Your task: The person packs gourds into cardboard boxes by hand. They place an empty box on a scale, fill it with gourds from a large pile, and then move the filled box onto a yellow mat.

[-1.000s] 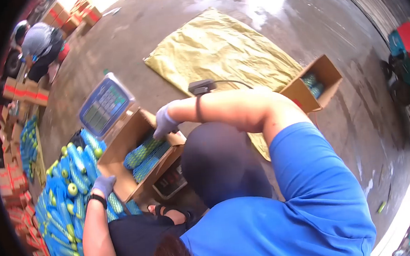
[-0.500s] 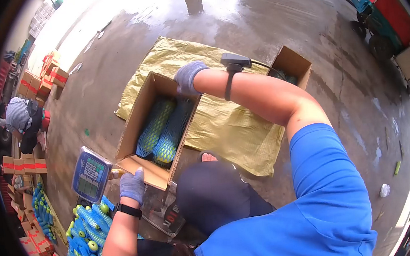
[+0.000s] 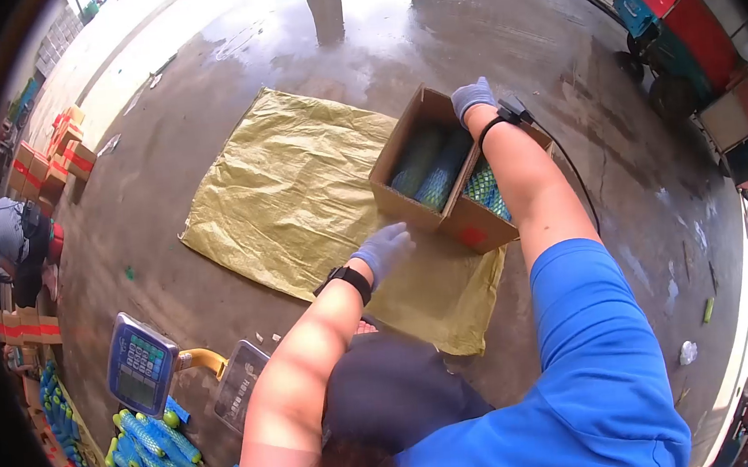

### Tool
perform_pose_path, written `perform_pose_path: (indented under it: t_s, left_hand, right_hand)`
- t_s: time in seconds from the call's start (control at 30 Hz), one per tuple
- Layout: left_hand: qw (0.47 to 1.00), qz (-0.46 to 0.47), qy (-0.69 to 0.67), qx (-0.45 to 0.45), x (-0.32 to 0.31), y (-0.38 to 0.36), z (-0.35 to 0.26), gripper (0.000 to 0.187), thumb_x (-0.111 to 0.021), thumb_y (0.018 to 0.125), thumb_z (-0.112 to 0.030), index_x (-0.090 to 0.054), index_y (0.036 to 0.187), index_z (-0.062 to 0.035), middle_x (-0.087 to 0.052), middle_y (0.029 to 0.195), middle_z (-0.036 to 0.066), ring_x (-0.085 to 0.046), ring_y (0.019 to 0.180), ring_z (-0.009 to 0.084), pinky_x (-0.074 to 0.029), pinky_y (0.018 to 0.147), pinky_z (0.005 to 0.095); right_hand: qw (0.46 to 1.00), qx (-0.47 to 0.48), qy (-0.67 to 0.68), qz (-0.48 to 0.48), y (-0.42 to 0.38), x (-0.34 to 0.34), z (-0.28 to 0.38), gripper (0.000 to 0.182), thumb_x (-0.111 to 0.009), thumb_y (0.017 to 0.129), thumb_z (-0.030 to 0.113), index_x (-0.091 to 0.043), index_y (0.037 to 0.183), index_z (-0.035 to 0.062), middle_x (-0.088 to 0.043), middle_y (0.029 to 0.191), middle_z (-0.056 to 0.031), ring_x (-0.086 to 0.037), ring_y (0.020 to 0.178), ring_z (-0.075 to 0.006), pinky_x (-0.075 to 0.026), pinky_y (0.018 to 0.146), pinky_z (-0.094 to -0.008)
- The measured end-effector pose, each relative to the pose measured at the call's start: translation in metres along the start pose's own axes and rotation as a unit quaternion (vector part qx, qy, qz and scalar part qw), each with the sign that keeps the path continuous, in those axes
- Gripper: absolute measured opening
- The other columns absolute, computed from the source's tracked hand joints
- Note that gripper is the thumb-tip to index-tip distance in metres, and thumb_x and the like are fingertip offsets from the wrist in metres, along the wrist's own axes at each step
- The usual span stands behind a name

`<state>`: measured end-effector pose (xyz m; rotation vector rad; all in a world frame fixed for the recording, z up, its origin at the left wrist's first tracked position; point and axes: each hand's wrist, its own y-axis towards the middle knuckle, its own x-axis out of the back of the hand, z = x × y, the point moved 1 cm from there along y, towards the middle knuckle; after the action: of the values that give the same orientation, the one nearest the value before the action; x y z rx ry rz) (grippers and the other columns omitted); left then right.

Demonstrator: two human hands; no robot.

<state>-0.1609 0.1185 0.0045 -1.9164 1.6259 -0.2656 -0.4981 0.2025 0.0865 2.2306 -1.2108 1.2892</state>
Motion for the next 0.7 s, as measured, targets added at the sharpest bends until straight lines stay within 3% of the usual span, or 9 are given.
perform_pose_path:
  t_s: [0.13,0.2,0.27,0.37,0.43,0.47,0.5,0.53,0.7]
  left_hand:
    - [0.915,-0.052,0.364,-0.166,0.052,-0.058,-0.025,0.052,-0.057,0.098,-0.028,-0.048,0.140,0.0008,-0.061,0.129,0.024,-0.060,0.120,0.0304,-0.046,0.101,0.0348]
    - [0.910,-0.083,0.386,-0.127,0.090,-0.127,-0.053,0.050,-0.057,0.098,-0.027,-0.048,0.140,0.0002,-0.062,0.128,0.022,-0.060,0.119,0.0289,-0.046,0.101,0.0349]
    - [0.888,-0.136,0.427,-0.107,0.125,-0.214,-0.073,0.044,-0.056,0.099,-0.026,-0.055,0.134,-0.0006,-0.064,0.125,0.020,-0.060,0.118,0.0281,-0.046,0.101,0.0358]
    - [0.901,-0.210,0.372,-0.068,0.179,-0.355,-0.080,0.044,-0.056,0.099,-0.027,-0.055,0.134,-0.0003,-0.065,0.123,0.016,-0.060,0.116,0.0242,-0.045,0.101,0.0346]
    - [0.872,-0.298,0.383,-0.068,0.185,-0.450,-0.062,0.048,-0.056,0.100,-0.031,-0.053,0.136,-0.0005,-0.064,0.121,0.012,-0.060,0.113,0.0203,-0.046,0.100,0.0328]
    - [0.831,-0.355,0.424,-0.059,0.177,-0.497,-0.050,0.049,-0.055,0.101,-0.034,-0.053,0.136,-0.0004,-0.065,0.119,0.011,-0.060,0.111,0.0197,-0.046,0.099,0.0326]
    - [0.867,-0.360,0.340,-0.053,0.184,-0.539,-0.055,0.053,-0.054,0.100,-0.040,-0.053,0.136,-0.0013,-0.065,0.116,0.009,-0.060,0.106,0.0180,-0.046,0.097,0.0328]
    - [0.856,-0.413,0.307,-0.051,0.181,-0.579,-0.038,0.058,-0.055,0.098,-0.045,-0.053,0.138,-0.0027,-0.065,0.113,0.007,-0.059,0.102,0.0161,-0.047,0.093,0.0310]
    - [0.778,-0.622,0.083,0.039,0.191,-0.815,0.112,0.057,-0.056,0.097,-0.048,-0.054,0.138,-0.0079,-0.065,0.108,0.003,-0.061,0.090,0.0101,-0.048,0.078,0.0247]
  right_hand:
    - [0.950,0.062,0.104,0.286,0.015,-0.076,0.014,0.030,-0.054,0.098,0.029,-0.073,0.114,0.0114,-0.069,0.122,-0.0099,-0.063,0.118,-0.0308,-0.045,0.099,-0.0515]
    - [0.957,0.035,0.200,0.207,-0.025,-0.033,0.028,0.047,-0.048,0.099,0.044,-0.067,0.124,0.0090,-0.061,0.135,-0.0099,-0.057,0.125,-0.0339,-0.047,0.101,-0.0479]
    - [0.940,0.097,0.296,0.141,-0.052,-0.002,0.051,0.058,-0.036,0.102,0.052,-0.069,0.116,0.0064,-0.067,0.119,-0.0173,-0.062,0.112,-0.0377,-0.048,0.096,-0.0448]
    - [0.926,0.242,0.260,0.128,-0.125,0.040,0.090,0.075,-0.052,0.086,0.069,-0.068,0.117,0.0029,-0.068,0.117,-0.0180,-0.064,0.109,-0.0362,-0.049,0.096,-0.0411]
    - [0.960,0.192,0.165,0.120,-0.143,0.033,0.114,0.081,-0.076,0.072,0.058,-0.057,0.132,0.0072,-0.068,0.117,-0.0201,-0.064,0.111,-0.0352,-0.052,0.092,-0.0415]
    - [0.956,0.231,0.146,0.108,-0.138,0.054,0.149,0.063,-0.073,0.080,0.046,-0.058,0.129,0.0091,-0.068,0.117,-0.0184,-0.066,0.108,-0.0349,-0.053,0.089,-0.0428]
    - [0.958,0.066,0.269,0.071,-0.109,-0.039,0.118,0.044,-0.068,0.086,0.029,-0.059,0.126,0.0125,-0.068,0.117,-0.0168,-0.067,0.105,-0.0360,-0.053,0.090,-0.0444]
    - [0.969,0.056,0.222,0.096,-0.132,0.000,0.109,0.037,-0.063,0.088,0.017,-0.059,0.125,0.0157,-0.068,0.119,-0.0163,-0.065,0.109,-0.0361,-0.053,0.090,-0.0453]
    - [0.985,0.014,0.167,0.029,-0.127,-0.003,0.110,0.033,-0.063,0.088,0.014,-0.059,0.121,0.0133,-0.069,0.115,-0.0169,-0.065,0.110,-0.0365,-0.055,0.087,-0.0464]
